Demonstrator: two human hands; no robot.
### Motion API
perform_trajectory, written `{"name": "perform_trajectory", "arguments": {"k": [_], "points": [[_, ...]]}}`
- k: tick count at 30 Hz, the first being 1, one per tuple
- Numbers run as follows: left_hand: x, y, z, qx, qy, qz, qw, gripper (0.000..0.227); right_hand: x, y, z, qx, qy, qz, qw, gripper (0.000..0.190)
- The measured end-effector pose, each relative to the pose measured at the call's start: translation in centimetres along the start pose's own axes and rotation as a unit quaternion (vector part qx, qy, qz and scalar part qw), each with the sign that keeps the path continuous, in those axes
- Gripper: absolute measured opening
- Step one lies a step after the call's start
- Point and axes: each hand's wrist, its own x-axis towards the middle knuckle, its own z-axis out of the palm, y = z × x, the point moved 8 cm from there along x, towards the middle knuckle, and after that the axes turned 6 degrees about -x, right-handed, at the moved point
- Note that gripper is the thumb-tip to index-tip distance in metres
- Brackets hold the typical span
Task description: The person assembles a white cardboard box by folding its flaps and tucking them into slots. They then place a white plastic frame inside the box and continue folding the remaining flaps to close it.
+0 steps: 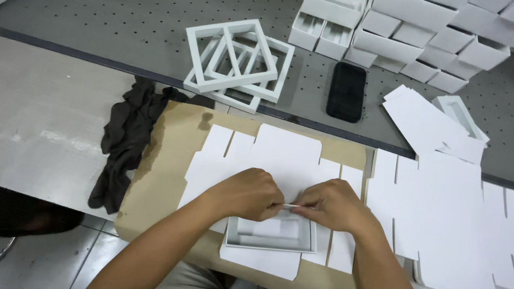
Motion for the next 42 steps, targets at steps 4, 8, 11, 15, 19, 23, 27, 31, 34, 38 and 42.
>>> {"name": "perform_trajectory", "arguments": {"k": [4,8,11,15,19,23,27,31,34,38,42], "points": [[-0.9,-1.2,-0.9,-0.051,-0.019,-0.088,0.995,0.032,0.1,0.9,0.0,-0.025,0.030,-0.022,0.999,0.008],[-2.8,-1.8,-1.9,-0.009,-0.050,-0.170,0.984,0.028,0.2,1.6,0.0,-0.023,0.058,-0.021,0.998,0.006],[-3.8,-1.6,-3.3,-0.018,-0.073,-0.222,0.972,0.020,0.1,2.6,-0.5,-0.018,0.089,-0.035,0.995,0.006],[-3.3,-2.1,-1.9,0.014,-0.086,-0.182,0.979,0.014,0.1,2.1,-0.7,-0.014,0.090,-0.029,0.995,0.005],[-2.8,-2.7,-1.3,0.010,-0.065,-0.187,0.980,0.012,-0.1,2.4,-0.4,0.007,0.087,-0.026,0.996,0.007],[-3.6,-1.9,-2.3,0.006,-0.039,-0.216,0.976,0.021,0.0,2.6,-0.3,-0.019,0.081,-0.020,0.996,0.009],[-4.7,5.3,-5.0,-0.062,-0.114,-0.193,0.973,0.096,-0.5,3.1,-0.9,0.018,0.114,0.001,0.993,0.008],[-3.9,4.4,-4.1,0.023,-0.085,-0.156,0.984,0.095,-0.5,4.1,-1.1,0.093,0.175,-0.015,0.980,0.015],[-3.4,1.4,-5.6,0.057,-0.030,-0.154,0.986,0.072,-0.8,5.3,-2.5,0.212,0.274,-0.005,0.938,0.038],[-3.0,-2.1,-12.1,0.109,0.089,-0.200,0.970,0.041,-1.9,8.1,-3.5,0.223,0.400,0.052,0.888,0.063],[2.4,-8.1,-15.8,0.179,0.230,-0.101,0.951,0.024,-1.9,7.2,-3.7,0.093,0.423,0.040,0.900,0.054]]}}
